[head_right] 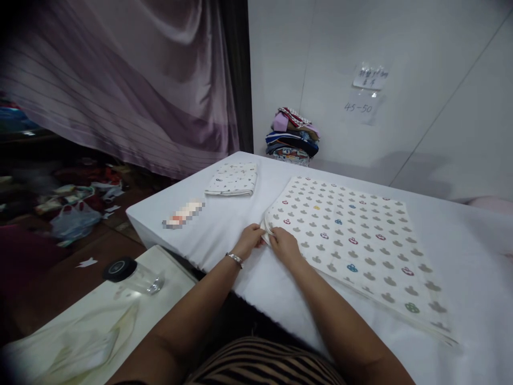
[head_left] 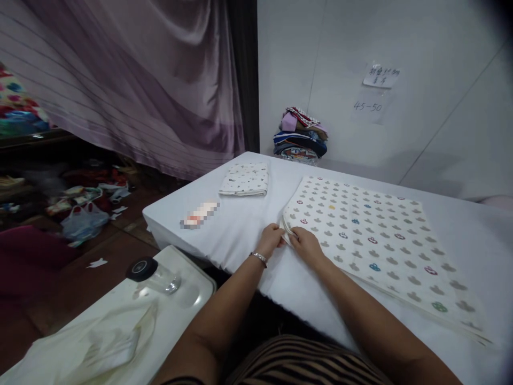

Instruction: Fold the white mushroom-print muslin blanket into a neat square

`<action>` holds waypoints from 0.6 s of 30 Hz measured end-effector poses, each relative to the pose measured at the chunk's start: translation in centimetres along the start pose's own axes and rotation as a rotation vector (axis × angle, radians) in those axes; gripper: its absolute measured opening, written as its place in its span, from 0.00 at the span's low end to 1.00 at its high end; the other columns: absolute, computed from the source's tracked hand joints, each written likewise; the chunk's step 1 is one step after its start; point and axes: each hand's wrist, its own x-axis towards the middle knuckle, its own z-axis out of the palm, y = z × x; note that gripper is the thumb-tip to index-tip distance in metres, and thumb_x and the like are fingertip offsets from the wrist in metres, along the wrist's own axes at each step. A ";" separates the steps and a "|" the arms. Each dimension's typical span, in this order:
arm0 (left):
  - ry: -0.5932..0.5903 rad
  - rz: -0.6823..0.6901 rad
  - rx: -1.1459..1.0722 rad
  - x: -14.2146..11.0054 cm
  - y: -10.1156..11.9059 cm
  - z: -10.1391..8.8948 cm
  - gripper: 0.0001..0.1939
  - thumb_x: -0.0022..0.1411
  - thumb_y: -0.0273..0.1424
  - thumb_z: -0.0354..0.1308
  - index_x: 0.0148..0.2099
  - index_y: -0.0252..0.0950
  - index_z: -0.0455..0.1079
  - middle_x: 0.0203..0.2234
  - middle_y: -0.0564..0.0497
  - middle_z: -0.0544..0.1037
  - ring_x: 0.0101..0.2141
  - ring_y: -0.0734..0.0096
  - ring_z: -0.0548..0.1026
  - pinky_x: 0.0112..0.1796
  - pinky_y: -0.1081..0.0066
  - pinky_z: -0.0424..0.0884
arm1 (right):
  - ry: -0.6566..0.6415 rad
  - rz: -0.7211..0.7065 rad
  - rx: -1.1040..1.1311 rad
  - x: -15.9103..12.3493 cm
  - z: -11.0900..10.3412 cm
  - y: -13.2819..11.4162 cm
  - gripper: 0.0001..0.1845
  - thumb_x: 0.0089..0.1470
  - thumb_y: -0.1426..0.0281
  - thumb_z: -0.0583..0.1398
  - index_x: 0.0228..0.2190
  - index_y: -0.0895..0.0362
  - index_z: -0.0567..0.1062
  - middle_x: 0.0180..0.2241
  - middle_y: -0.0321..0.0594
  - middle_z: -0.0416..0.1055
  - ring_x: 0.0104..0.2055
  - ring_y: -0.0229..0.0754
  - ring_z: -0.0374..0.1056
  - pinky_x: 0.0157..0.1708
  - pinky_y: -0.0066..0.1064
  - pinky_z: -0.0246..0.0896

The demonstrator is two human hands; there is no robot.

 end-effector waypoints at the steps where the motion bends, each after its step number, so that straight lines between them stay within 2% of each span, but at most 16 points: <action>1: -0.002 0.004 -0.003 0.0 -0.1 0.0 0.03 0.51 0.26 0.55 0.29 0.35 0.63 0.14 0.57 0.67 0.16 0.78 0.68 0.17 0.80 0.60 | 0.000 -0.012 0.008 0.0 0.0 0.0 0.10 0.57 0.69 0.52 0.38 0.55 0.73 0.36 0.40 0.72 0.38 0.41 0.65 0.37 0.29 0.55; 4: -0.004 0.017 -0.004 0.1 -0.3 0.1 0.05 0.53 0.30 0.56 0.30 0.35 0.63 0.14 0.57 0.67 0.17 0.77 0.68 0.17 0.80 0.61 | 0.003 -0.070 0.052 -0.2 -0.5 -0.1 0.11 0.57 0.68 0.52 0.34 0.55 0.74 0.32 0.38 0.70 0.35 0.39 0.64 0.34 0.28 0.54; 8: -0.015 0.029 0.007 0.2 -0.5 0.1 0.07 0.54 0.33 0.56 0.30 0.35 0.63 0.14 0.56 0.68 0.17 0.76 0.69 0.17 0.79 0.62 | 0.004 -0.128 0.162 -0.3 -1.0 -0.2 0.16 0.60 0.65 0.49 0.26 0.55 0.73 0.26 0.36 0.66 0.31 0.36 0.63 0.32 0.27 0.54; 12: -0.006 0.029 0.043 0.1 -0.4 0.1 0.05 0.53 0.30 0.56 0.29 0.34 0.63 0.14 0.56 0.68 0.16 0.77 0.68 0.17 0.79 0.62 | 0.032 -0.126 0.242 0.0 -0.5 0.3 0.19 0.59 0.64 0.50 0.22 0.55 0.73 0.24 0.36 0.65 0.29 0.37 0.62 0.30 0.28 0.54; 18: 0.014 0.029 0.043 0.0 -0.3 0.0 0.03 0.53 0.27 0.55 0.29 0.34 0.64 0.13 0.56 0.68 0.15 0.77 0.67 0.17 0.79 0.62 | 0.305 -0.007 0.316 0.0 0.3 0.9 0.13 0.56 0.65 0.52 0.29 0.56 0.74 0.26 0.37 0.69 0.29 0.38 0.63 0.31 0.29 0.57</action>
